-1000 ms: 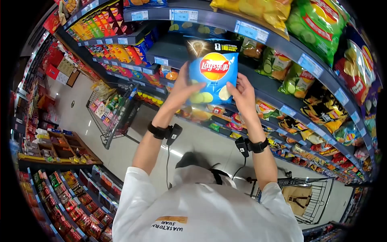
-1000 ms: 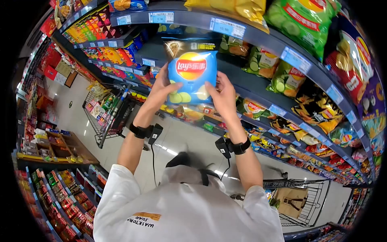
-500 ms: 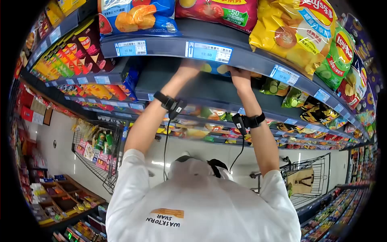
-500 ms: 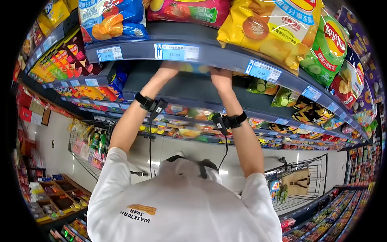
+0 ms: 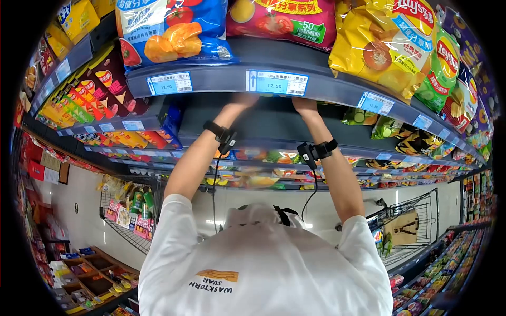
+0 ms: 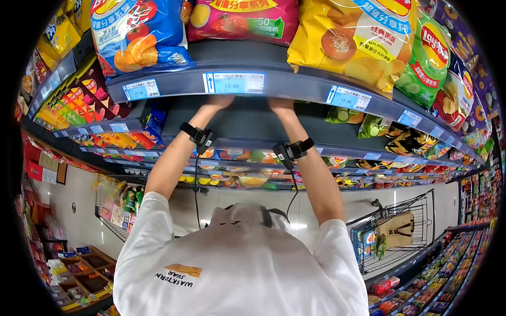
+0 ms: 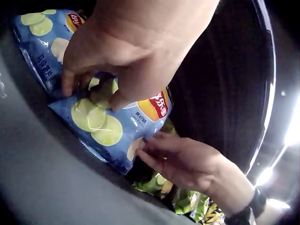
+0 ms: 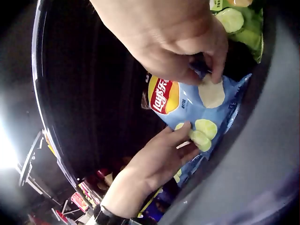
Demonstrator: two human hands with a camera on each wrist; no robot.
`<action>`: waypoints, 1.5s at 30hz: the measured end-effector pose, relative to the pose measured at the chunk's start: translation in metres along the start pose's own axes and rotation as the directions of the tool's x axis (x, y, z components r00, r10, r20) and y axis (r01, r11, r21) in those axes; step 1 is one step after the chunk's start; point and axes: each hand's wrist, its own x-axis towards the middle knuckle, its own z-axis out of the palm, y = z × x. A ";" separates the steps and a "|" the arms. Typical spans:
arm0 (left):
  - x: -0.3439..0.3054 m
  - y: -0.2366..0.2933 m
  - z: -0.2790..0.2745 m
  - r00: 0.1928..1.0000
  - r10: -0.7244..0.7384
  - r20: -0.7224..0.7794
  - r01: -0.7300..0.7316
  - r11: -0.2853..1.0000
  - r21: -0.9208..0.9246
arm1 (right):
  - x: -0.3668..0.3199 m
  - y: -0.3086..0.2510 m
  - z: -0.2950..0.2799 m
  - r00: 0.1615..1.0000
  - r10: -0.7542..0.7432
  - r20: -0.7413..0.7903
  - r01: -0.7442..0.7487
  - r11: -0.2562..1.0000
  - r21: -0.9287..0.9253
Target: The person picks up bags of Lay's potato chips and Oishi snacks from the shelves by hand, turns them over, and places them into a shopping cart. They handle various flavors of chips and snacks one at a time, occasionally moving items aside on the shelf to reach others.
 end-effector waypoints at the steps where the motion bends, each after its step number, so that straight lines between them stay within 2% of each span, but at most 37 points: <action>1: 0.001 0.010 -0.008 0.997 -0.060 0.050 0.065 0.991 -0.116 | 0.001 -0.004 -0.009 0.999 0.020 0.037 -0.024 0.996 0.091; 4: -0.009 0.009 -0.006 0.988 -0.105 0.113 0.119 0.985 -0.125 | -0.006 -0.008 -0.014 0.996 0.022 0.083 -0.032 0.992 0.126; 5: -0.014 0.002 -0.006 0.977 -0.128 0.171 0.153 0.978 -0.144 | -0.011 -0.006 -0.020 0.992 -0.028 0.125 0.014 0.994 0.111; 6: -0.025 -0.008 -0.005 0.996 0.030 0.084 -0.024 0.998 -0.065 | -0.013 -0.009 -0.031 0.986 -0.024 0.163 0.000 0.990 0.141; 7: -0.034 -0.003 -0.015 0.989 0.141 0.045 -0.146 0.980 0.135 | -0.015 -0.015 -0.046 0.980 -0.019 0.197 -0.014 0.986 0.164; 8: -0.038 0.027 -0.041 0.982 -0.162 0.099 0.157 0.986 0.057 | -0.019 -0.021 -0.062 0.972 -0.007 0.236 -0.037 0.982 0.185; 9: -0.031 0.062 -0.074 0.922 -0.307 0.237 0.292 0.952 0.094 | -0.024 -0.029 -0.078 0.969 0.071 0.237 -0.148 0.934 0.326; 11: -0.043 0.087 -0.097 0.899 -0.376 0.225 0.356 0.926 0.122 | -0.030 -0.045 -0.107 0.940 0.226 0.255 -0.336 0.743 0.579; 12: -0.049 0.095 -0.103 0.891 -0.376 0.254 0.358 0.927 0.115 | -0.039 -0.046 -0.120 0.922 0.274 0.274 -0.387 0.697 0.604; 13: -0.053 0.106 -0.106 0.930 -0.305 0.204 0.291 0.952 0.100 | -0.052 -0.047 -0.132 0.899 0.320 0.298 -0.437 0.646 0.626; 14: -0.064 0.110 -0.101 0.959 -0.249 0.137 0.249 0.968 0.015 | -0.065 -0.049 -0.148 0.874 0.360 0.327 -0.484 0.588 0.648; 17: -0.071 0.166 -0.108 0.966 -0.198 0.165 0.229 0.952 -0.201 | -0.090 -0.054 -0.205 0.841 0.352 0.411 -0.540 0.510 0.669; 19: -0.087 0.190 -0.091 0.960 -0.142 0.243 0.222 0.914 -0.340 | -0.118 -0.051 -0.240 0.812 0.381 0.441 -0.580 0.448 0.680; 21: -0.103 0.227 -0.068 0.926 -0.088 0.367 0.263 0.848 -0.459 | -0.164 -0.037 -0.265 0.785 0.422 0.453 -0.599 0.335 0.727; 22: -0.116 0.249 -0.052 0.925 -0.016 0.380 0.216 0.844 -0.492 | -0.186 -0.032 -0.281 0.770 0.447 0.455 -0.604 0.281 0.746; 24: -0.142 0.304 -0.023 0.802 0.048 0.596 0.353 0.766 -0.537 | -0.235 -0.026 -0.316 0.759 0.525 0.385 -0.571 0.253 0.781; 26: -0.172 0.356 0.011 0.670 0.228 0.707 0.361 0.731 -0.578 | -0.293 -0.011 -0.348 0.727 0.605 0.325 -0.552 0.234 0.800; 27: -0.191 0.377 0.032 0.604 0.321 0.729 0.367 0.700 -0.612 | -0.321 -0.008 -0.367 0.689 0.666 0.286 -0.588 0.282 0.759; 30: -0.244 0.458 0.090 0.485 0.452 0.749 0.448 0.606 -0.657 | -0.408 -0.002 -0.421 0.588 0.781 0.209 -0.589 0.236 0.773; 31: -0.257 0.486 0.101 0.428 0.482 0.765 0.391 0.664 -0.637 | -0.425 -0.007 -0.449 0.492 0.844 0.213 -0.660 0.202 0.724; 34: -0.294 0.562 0.135 0.233 0.590 0.773 0.409 0.662 -0.628 | -0.502 -0.004 -0.496 0.350 0.933 0.079 -0.684 0.197 0.703; 35: -0.307 0.583 0.146 0.200 0.630 0.751 0.395 0.649 -0.650 | -0.522 -0.003 -0.511 0.269 0.959 0.089 -0.694 0.129 0.709; 38: -0.335 0.634 0.178 0.033 0.601 0.799 0.512 0.676 -0.530 | -0.587 0.007 -0.534 0.196 0.979 -0.049 -0.737 0.180 0.652; 39: -0.339 0.647 0.191 -0.039 0.620 0.784 0.487 0.697 -0.527 | -0.601 0.012 -0.545 0.184 0.982 -0.045 -0.764 0.172 0.622; 41: -0.343 0.675 0.218 -0.128 0.648 0.751 0.414 0.723 -0.553 | -0.625 0.026 -0.566 0.169 0.985 -0.024 -0.815 0.153 0.559; 43: -0.343 0.700 0.252 -0.225 0.645 0.730 0.336 0.755 -0.563 | -0.645 0.050 -0.580 0.103 0.994 0.038 -0.818 0.063 0.572; 44: -0.346 0.712 0.266 -0.222 0.651 0.726 0.408 0.739 -0.537 | -0.655 0.064 -0.587 0.074 0.995 0.073 -0.817 0.018 0.576; 45: -0.347 0.723 0.286 -0.251 0.634 0.732 0.447 0.746 -0.493 | -0.663 0.081 -0.596 0.085 0.993 0.079 -0.835 0.027 0.550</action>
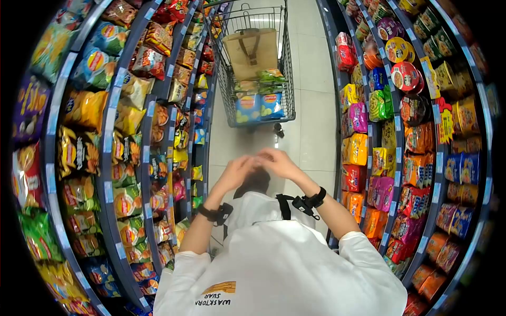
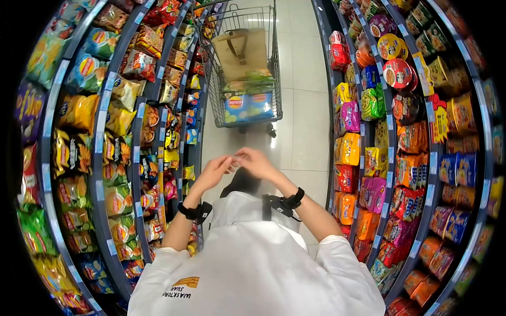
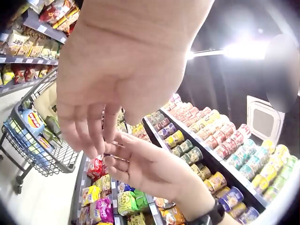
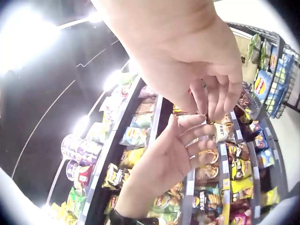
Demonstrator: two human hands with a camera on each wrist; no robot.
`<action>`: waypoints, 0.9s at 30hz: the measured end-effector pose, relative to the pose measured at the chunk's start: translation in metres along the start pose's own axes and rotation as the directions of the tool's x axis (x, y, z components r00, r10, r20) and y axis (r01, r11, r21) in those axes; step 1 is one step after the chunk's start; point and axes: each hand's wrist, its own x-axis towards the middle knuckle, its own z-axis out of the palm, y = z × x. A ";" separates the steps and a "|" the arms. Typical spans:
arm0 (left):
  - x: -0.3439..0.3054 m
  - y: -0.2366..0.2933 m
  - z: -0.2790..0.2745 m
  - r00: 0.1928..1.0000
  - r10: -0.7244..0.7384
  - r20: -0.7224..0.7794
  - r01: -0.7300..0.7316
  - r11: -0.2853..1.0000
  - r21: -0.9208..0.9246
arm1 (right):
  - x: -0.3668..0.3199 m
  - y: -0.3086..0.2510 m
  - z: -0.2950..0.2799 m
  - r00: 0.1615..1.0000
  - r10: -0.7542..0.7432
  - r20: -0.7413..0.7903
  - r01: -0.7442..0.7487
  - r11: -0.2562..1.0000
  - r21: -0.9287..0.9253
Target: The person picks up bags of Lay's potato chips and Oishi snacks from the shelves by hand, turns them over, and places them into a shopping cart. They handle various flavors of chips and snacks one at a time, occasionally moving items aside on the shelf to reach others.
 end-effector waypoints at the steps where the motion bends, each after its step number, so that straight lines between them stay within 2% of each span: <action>1: 0.023 -0.006 -0.006 0.999 -0.029 0.017 0.030 0.998 -0.055 | 0.016 0.002 -0.013 1.000 0.024 -0.005 -0.024 1.000 0.002; 4: 0.091 -0.024 -0.022 0.998 -0.067 0.020 0.070 0.971 -0.227 | 0.074 0.012 -0.046 0.996 0.089 -0.006 -0.089 0.996 0.009; 6: 0.140 -0.042 -0.032 0.989 -0.147 0.007 0.143 0.946 -0.291 | 0.113 0.026 -0.065 0.984 0.175 -0.028 -0.172 0.982 0.076; 10: 0.220 -0.071 -0.051 0.955 -0.292 -0.044 0.259 0.899 -0.352 | 0.182 0.073 -0.090 0.953 0.300 -0.048 -0.271 0.911 0.311; 13: 0.265 -0.095 -0.066 0.923 -0.339 -0.179 0.295 0.926 -0.234 | 0.216 0.092 -0.094 0.885 0.464 0.023 -0.419 0.775 0.473; 14: 0.279 -0.116 -0.071 0.917 -0.311 -0.249 0.289 0.950 -0.120 | 0.228 0.100 -0.095 0.866 0.497 0.060 -0.459 0.740 0.492; 17: 0.314 -0.126 -0.081 0.840 -0.424 -0.339 0.393 0.906 -0.158 | 0.269 0.140 -0.089 0.793 0.596 0.127 -0.537 0.585 0.607; 18: 0.321 -0.174 -0.073 0.822 -0.230 -0.521 0.300 0.952 0.053 | 0.278 0.161 -0.086 0.768 0.626 0.138 -0.554 0.540 0.634; 21: 0.343 -0.188 -0.090 0.775 -0.310 -0.551 0.301 0.947 -0.111 | 0.305 0.207 -0.082 0.715 0.688 0.128 -0.602 0.510 0.615; 22: 0.354 -0.203 -0.091 0.725 -0.238 -0.647 0.272 0.961 -0.049 | 0.313 0.220 -0.085 0.702 0.699 0.140 -0.636 0.525 0.566; 24: 0.361 -0.210 -0.093 0.730 -0.337 -0.595 0.277 0.941 -0.193 | 0.322 0.254 -0.079 0.723 0.690 0.031 -0.620 0.630 0.468; 25: 0.363 -0.220 -0.093 0.729 -0.385 -0.566 0.279 0.922 -0.268 | 0.331 0.252 -0.080 0.735 0.678 -0.020 -0.613 0.677 0.408; 26: 0.367 -0.254 -0.091 0.652 -0.460 -0.602 0.448 0.875 -0.183 | 0.336 0.250 -0.086 0.720 0.694 -0.012 -0.666 0.695 0.272; 27: 0.369 -0.262 -0.089 0.648 -0.455 -0.611 0.446 0.877 -0.181 | 0.341 0.242 -0.087 0.746 0.665 -0.020 -0.627 0.713 0.316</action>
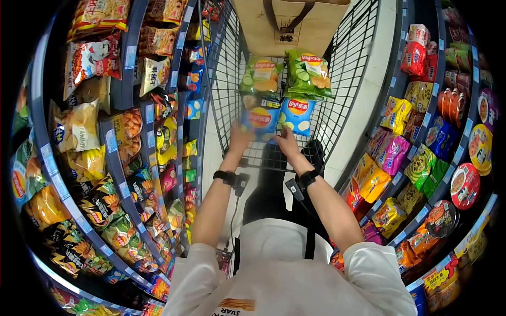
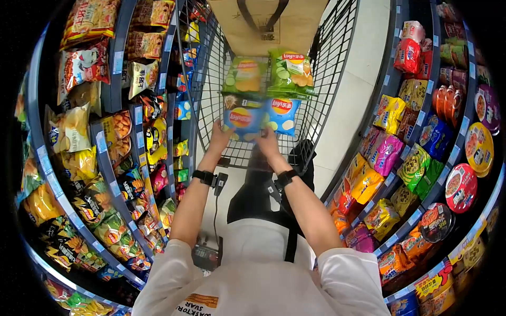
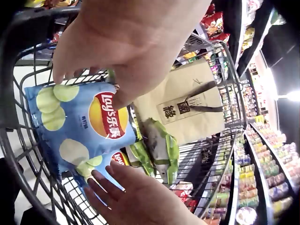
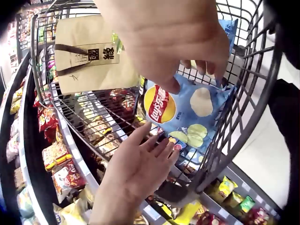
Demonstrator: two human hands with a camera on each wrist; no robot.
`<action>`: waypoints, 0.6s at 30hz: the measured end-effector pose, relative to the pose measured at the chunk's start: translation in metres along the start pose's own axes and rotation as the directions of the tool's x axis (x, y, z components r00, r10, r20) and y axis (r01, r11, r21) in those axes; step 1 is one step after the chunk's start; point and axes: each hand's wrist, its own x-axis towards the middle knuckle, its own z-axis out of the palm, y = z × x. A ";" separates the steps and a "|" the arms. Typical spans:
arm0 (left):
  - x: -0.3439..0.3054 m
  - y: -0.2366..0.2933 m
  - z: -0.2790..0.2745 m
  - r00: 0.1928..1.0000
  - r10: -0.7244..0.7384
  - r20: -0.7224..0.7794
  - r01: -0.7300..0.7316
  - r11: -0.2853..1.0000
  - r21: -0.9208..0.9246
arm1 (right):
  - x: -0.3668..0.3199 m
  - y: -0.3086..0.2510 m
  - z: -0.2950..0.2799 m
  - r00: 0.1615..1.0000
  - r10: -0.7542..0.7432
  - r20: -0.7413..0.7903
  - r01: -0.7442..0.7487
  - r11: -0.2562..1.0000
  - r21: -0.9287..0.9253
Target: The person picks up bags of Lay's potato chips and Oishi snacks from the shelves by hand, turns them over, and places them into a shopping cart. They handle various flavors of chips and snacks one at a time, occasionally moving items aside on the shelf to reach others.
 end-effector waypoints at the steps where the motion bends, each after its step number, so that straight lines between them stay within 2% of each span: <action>1: 0.004 -0.004 0.003 1.000 0.008 -0.013 -0.008 1.000 -0.002 | 0.002 -0.005 0.003 0.999 -0.046 0.003 0.045 0.998 0.045; 2: 0.006 -0.007 0.006 1.000 0.017 -0.024 -0.017 1.000 -0.005 | 0.002 -0.010 0.008 0.996 -0.091 0.002 0.090 0.992 0.091; 5: 0.014 -0.008 0.009 0.987 -0.085 0.136 0.107 0.981 -0.162 | 0.011 -0.012 0.019 0.995 -0.085 -0.055 0.090 0.991 0.100; 8: 0.014 -0.011 0.012 0.982 -0.023 0.185 0.033 0.998 -0.054 | 0.022 -0.003 0.018 0.990 0.018 0.142 -0.038 0.989 0.141; 9: 0.009 -0.002 0.010 0.980 -0.028 0.195 0.030 1.000 -0.003 | 0.013 -0.009 0.020 0.992 0.040 0.116 -0.054 0.991 0.119; 11: -0.019 0.065 -0.007 0.979 -0.102 0.175 0.080 0.988 0.131 | -0.008 -0.030 0.020 0.996 0.062 0.060 -0.066 0.995 0.069; 14: -0.047 0.086 -0.007 0.999 -0.014 0.052 -0.002 0.951 0.309 | -0.035 -0.037 0.011 1.000 0.006 0.010 -0.006 0.998 0.069; 15: -0.052 0.083 -0.006 0.996 0.088 0.015 -0.088 0.950 0.298 | -0.051 -0.048 0.006 1.000 0.006 0.005 -0.007 0.996 0.091; 16: -0.060 0.086 -0.007 0.993 0.119 0.013 -0.119 0.972 0.205 | -0.061 -0.053 0.002 0.995 -0.095 -0.012 0.096 0.989 0.117; 18: -0.070 0.095 -0.007 0.981 0.193 -0.001 -0.193 0.981 0.014 | -0.087 -0.069 -0.015 0.985 -0.172 -0.016 0.173 0.984 0.044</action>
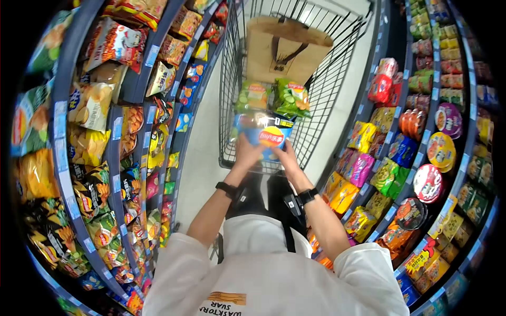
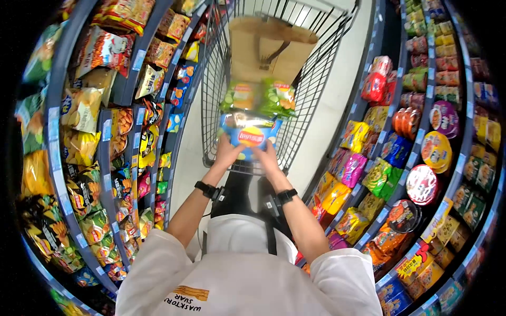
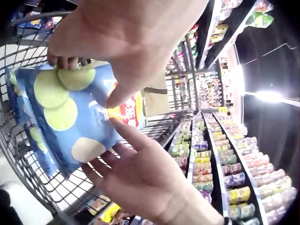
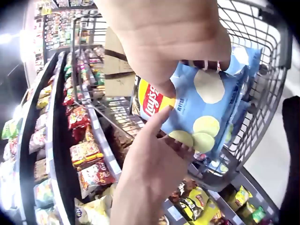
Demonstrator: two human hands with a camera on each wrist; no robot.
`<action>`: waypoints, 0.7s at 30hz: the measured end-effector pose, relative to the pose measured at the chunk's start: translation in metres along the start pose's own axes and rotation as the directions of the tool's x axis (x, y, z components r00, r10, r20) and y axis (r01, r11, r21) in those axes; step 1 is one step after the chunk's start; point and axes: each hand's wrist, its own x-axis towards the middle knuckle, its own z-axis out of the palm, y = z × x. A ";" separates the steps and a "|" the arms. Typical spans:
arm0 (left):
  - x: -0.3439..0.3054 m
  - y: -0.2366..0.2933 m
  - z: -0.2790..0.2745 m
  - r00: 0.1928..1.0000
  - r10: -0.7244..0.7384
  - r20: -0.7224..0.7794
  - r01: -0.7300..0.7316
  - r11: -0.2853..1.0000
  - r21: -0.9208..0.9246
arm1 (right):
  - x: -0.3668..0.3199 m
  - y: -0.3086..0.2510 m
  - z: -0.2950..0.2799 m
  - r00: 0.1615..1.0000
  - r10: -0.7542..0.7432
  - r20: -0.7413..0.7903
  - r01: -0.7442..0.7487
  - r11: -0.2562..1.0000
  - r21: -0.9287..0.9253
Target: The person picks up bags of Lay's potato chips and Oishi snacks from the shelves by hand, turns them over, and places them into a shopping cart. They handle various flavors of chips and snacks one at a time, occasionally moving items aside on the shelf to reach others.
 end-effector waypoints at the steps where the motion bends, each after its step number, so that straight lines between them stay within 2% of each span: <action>1: -0.004 0.012 -0.005 0.998 0.029 0.061 -0.023 0.995 -0.094 | -0.016 -0.024 -0.004 0.999 -0.039 0.000 0.039 0.999 0.024; 2: -0.009 0.022 -0.010 0.981 0.011 0.193 0.031 0.977 -0.211 | -0.036 -0.046 -0.009 0.999 -0.021 -0.039 0.020 0.999 -0.034; 4: -0.029 0.069 -0.039 0.891 0.030 0.452 0.170 0.903 -0.395 | -0.064 -0.073 -0.027 0.998 -0.062 0.017 0.063 0.996 -0.060; 5: -0.037 0.069 -0.036 0.905 0.076 0.418 0.118 0.900 -0.419 | -0.082 -0.088 -0.036 0.993 -0.082 0.089 0.086 0.996 -0.037; 8: -0.094 0.116 -0.062 0.952 0.272 0.139 -0.227 0.935 -0.273 | -0.132 -0.112 -0.052 0.967 -0.188 0.171 0.195 0.980 -0.030; 9: -0.105 0.111 -0.059 0.959 0.197 0.204 -0.090 0.893 -0.441 | -0.146 -0.114 -0.058 0.957 -0.187 0.222 0.202 0.978 -0.045; 12: -0.169 0.132 -0.076 0.943 0.289 0.165 -0.117 0.753 -0.648 | -0.199 -0.114 -0.064 0.914 -0.276 0.298 0.321 0.940 -0.113; 13: -0.195 0.139 -0.084 0.959 0.250 0.136 -0.113 0.774 -0.623 | -0.212 -0.109 -0.066 0.890 -0.301 0.341 0.342 0.937 -0.066; 16: -0.265 0.146 -0.102 0.964 0.241 0.117 -0.099 0.726 -0.681 | -0.250 -0.087 -0.060 0.863 -0.305 0.402 0.311 0.949 0.052; 17: -0.292 0.149 -0.115 0.961 0.205 0.187 -0.014 0.707 -0.707 | -0.261 -0.075 -0.056 0.845 -0.335 0.417 0.347 0.937 0.050; 19: -0.322 0.128 -0.124 0.972 0.204 0.119 -0.064 0.713 -0.699 | -0.275 -0.063 -0.038 0.792 -0.405 0.458 0.433 0.900 0.047; 21: -0.354 0.104 -0.139 0.986 0.167 0.028 -0.101 0.714 -0.693 | -0.300 -0.065 -0.017 0.736 -0.347 0.581 0.413 0.911 0.021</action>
